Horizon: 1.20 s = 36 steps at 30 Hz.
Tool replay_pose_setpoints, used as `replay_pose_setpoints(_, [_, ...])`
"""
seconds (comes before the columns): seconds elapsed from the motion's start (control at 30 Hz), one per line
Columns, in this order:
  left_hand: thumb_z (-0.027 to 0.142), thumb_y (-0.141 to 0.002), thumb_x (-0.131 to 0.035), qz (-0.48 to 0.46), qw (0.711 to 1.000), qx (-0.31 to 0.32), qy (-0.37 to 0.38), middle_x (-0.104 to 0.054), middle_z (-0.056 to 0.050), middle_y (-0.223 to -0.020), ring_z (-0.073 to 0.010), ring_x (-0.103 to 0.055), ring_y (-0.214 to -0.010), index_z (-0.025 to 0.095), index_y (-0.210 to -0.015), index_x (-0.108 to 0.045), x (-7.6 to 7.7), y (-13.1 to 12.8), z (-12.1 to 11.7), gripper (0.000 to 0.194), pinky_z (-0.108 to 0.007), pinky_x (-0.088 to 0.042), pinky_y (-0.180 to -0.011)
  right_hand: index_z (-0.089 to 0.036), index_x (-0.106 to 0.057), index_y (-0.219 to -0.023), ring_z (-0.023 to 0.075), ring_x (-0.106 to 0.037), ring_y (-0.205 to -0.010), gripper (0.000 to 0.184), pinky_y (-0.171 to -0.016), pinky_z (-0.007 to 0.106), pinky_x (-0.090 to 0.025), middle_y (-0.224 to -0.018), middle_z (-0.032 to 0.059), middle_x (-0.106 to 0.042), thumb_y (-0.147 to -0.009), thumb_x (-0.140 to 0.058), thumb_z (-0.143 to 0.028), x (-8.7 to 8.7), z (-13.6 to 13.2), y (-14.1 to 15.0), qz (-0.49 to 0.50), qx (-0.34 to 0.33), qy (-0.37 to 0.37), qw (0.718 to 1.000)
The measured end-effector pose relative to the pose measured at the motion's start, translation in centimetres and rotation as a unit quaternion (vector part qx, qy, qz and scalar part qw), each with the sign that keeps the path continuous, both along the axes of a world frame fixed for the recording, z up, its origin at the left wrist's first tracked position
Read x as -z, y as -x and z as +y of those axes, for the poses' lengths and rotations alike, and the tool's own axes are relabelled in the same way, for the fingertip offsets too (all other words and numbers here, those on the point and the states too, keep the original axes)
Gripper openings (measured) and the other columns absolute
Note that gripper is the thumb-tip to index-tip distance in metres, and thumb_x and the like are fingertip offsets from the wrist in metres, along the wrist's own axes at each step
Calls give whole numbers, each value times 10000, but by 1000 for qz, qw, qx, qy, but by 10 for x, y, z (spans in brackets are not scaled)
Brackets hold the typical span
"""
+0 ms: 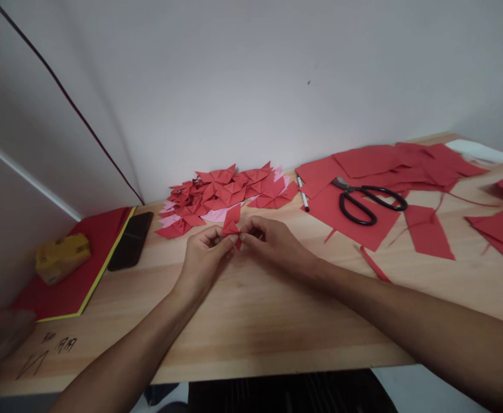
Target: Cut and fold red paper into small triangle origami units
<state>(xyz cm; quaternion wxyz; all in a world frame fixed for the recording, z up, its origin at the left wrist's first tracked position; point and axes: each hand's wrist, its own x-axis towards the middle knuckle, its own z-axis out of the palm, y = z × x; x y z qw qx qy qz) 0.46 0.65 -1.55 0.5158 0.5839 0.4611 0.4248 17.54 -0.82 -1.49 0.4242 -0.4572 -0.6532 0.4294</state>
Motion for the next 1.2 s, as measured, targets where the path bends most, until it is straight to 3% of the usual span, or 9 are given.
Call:
replay_pose_setpoints(0.1, [336, -766, -690, 15, 1000, 10, -13, -561, 13, -580, -70, -430, -516, 125, -691, -624, -1, -1, -1, 233, -207, -283, -504, -185, -612, -827, 146, -576, -731, 110, -647, 271, -424, -813, 13, -652, -872, -542, -258, 0, 1, 0, -2, -1, -1, 1000])
replay_pose_setpoints(0.33, [299, -771, -664, 9, 998, 41, 36, -566, 17, -526, -65, -436, -450, 132, -693, -603, -3, 1, -1, 194, -198, -285, -468, -197, -597, -800, 121, -528, -634, 99, -566, 254, -379, -739, -10, -643, -863, -522, -191, -3, -1, 2, -48, 12, -11, 999])
replay_pose_setpoints(0.57, [297, -768, -659, -43, 993, 77, 84, -628, -31, -557, -79, -507, -446, 105, -732, -631, -1, 3, 3, 197, -201, -340, -469, -190, -597, -787, 130, -540, -657, 127, -592, 267, -398, -748, -4, -643, -854, -490, -170, -5, -1, 1, -50, 16, -6, 999])
replay_pose_setpoints(0.77, [286, -716, -718, -108, 981, 60, 147, -639, -33, -592, -66, -519, -440, 92, -691, -642, -7, 7, 6, 209, -189, -306, -433, -221, -606, -963, 168, -599, -869, 136, -741, 304, -456, -931, 22, -653, -883, -496, -202, 1, 2, -4, 10, -27, -78, 997])
replay_pose_setpoints(0.9, [264, -701, -741, -161, 967, 69, 183, -638, -31, -615, -56, -508, -443, 87, -673, -647, -7, 9, 8, 202, -191, -327, -443, -228, -605, -952, 156, -597, -843, 115, -711, 293, -462, -999, 29, -641, -882, -514, -216, 3, 3, -6, 4, -34, -84, 996])
replay_pose_setpoints(1.07, [246, -706, -739, -173, 958, 88, 209, -625, -21, -613, -50, -508, -445, 82, -679, -652, -6, 8, 6, 188, -185, -332, -441, -220, -632, -890, 148, -590, -765, 101, -658, 279, -448, -909, 21, -661, -877, -549, -276, 0, 4, -6, -22, -22, -73, 997])
replay_pose_setpoints(1.2, [265, -701, -745, -159, 966, 83, 188, -642, -31, -636, -55, -528, -448, 83, -700, -656, -7, 5, 3, 203, -179, -328, -435, -209, -616, -835, 145, -584, -746, 121, -652, 275, -441, -854, 14, -652, -878, -567, -312, -2, 4, -6, -8, -16, -65, 998])
